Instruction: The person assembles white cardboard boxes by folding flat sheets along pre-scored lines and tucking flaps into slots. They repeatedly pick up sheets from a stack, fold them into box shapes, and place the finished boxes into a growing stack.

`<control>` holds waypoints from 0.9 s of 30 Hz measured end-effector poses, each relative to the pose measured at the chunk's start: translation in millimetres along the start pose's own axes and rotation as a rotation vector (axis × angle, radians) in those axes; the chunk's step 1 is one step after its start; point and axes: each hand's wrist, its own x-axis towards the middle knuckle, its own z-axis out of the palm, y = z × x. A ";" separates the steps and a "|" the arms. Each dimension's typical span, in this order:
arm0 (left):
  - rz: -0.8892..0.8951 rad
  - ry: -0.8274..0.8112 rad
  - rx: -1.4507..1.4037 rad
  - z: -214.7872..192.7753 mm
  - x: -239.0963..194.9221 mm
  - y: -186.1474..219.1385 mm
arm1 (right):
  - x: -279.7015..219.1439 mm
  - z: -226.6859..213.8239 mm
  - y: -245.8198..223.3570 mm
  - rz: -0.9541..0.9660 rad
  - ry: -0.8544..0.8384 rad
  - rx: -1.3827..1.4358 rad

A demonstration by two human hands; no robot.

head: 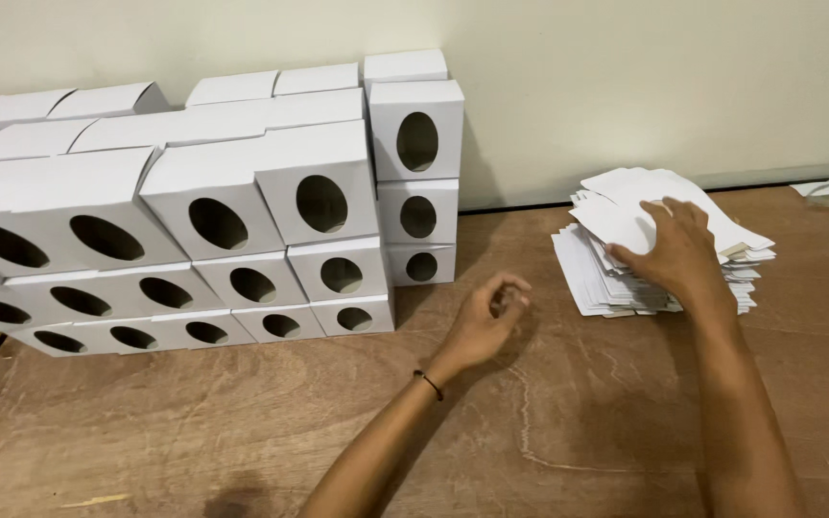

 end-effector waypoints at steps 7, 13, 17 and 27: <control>-0.174 0.197 -0.445 15.7 27.3 -113.4 | 1.5 -2.9 6.1 0.153 -0.263 -0.108; -0.113 0.189 -0.476 16.1 17.0 -103.3 | -14.2 -30.5 -14.9 0.108 -0.076 -0.151; -0.082 0.111 -0.469 17.4 -12.4 -17.7 | -40.0 -63.6 -35.2 -0.308 0.827 -0.382; 0.294 0.368 -0.658 -6.2 -72.3 96.7 | -139.5 -108.5 -188.5 -0.921 -0.086 0.550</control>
